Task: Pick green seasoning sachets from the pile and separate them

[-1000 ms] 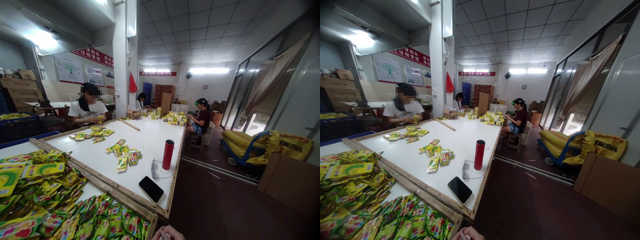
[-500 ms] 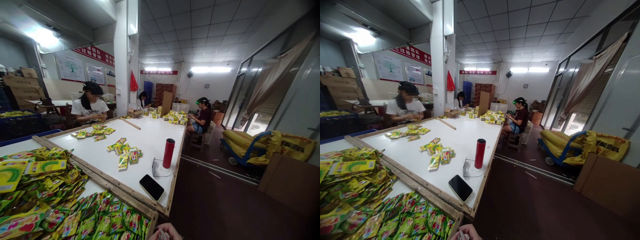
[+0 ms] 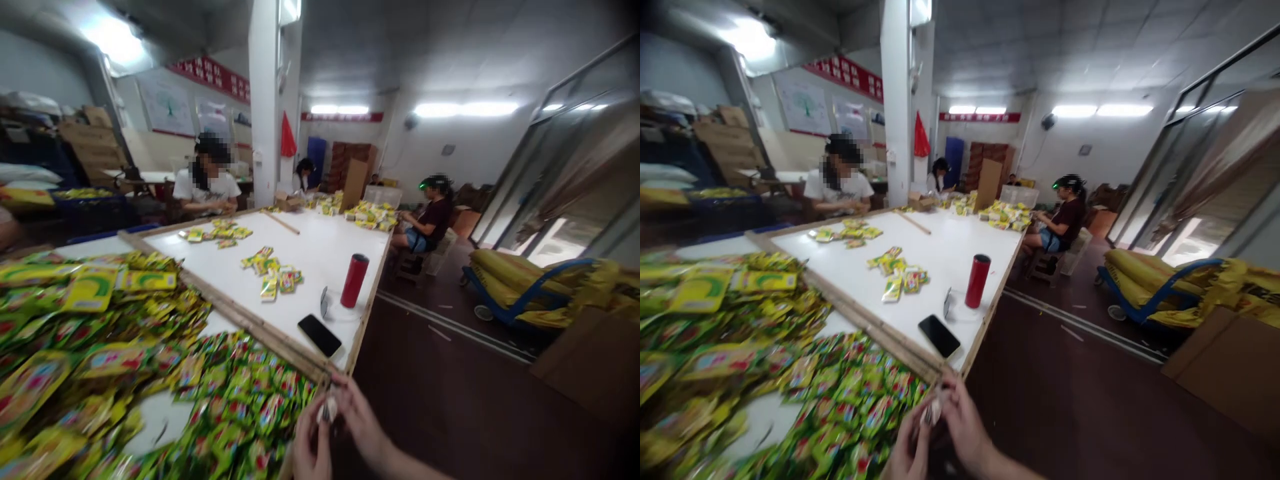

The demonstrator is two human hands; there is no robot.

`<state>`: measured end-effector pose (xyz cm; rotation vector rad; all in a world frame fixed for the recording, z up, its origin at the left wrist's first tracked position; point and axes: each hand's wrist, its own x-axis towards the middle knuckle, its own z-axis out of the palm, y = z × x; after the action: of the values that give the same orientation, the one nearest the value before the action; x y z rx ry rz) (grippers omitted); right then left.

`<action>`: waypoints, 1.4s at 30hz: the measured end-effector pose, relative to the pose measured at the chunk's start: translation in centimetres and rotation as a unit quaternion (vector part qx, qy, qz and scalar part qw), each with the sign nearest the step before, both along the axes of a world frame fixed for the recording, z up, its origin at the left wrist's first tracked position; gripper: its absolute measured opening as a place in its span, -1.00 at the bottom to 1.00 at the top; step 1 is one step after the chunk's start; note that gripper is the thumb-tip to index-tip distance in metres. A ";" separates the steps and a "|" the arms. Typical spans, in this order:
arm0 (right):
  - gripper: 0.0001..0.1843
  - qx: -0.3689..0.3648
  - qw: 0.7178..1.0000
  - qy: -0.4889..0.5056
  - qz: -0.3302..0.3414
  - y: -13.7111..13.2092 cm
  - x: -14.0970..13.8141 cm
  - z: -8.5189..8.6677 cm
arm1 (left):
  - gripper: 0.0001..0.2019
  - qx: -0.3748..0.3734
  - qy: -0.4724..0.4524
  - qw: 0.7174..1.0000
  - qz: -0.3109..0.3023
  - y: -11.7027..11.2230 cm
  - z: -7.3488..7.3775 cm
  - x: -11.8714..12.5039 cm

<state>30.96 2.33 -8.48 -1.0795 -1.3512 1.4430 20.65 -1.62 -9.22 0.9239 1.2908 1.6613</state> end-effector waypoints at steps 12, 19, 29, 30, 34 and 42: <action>-0.52 0.175 0.938 -0.177 0.240 1.9 0.0 5.4 | -0.58 -0.021 -0.113 0.993 0.028 -0.3 0.4 -2.2; -0.46 0.299 0.883 -0.235 0.276 2.9 -3.2 6.7 | -0.59 -0.055 -0.285 0.955 0.057 -0.8 1.5 -4.8; -0.40 0.229 0.914 -0.115 0.313 2.7 -8.2 5.5 | -0.69 0.012 -0.304 0.945 0.124 -4.3 5.2 -9.2; -0.41 0.217 0.920 -0.105 0.310 2.6 -8.4 5.5 | -0.69 0.024 -0.249 0.958 0.139 -4.5 5.3 -9.5; -0.48 0.088 0.924 -0.023 0.372 2.4 -9.3 6.4 | -0.70 0.037 -0.047 0.984 0.166 -5.4 5.8 -10.5; -0.48 0.001 0.886 0.070 0.458 3.3 -10.3 7.8 | -0.74 0.044 0.128 0.977 0.166 -5.9 5.6 -11.0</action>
<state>20.66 5.65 -0.67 -0.2701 -1.8576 2.1179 9.62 -7.56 -3.65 1.0455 1.6288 1.9129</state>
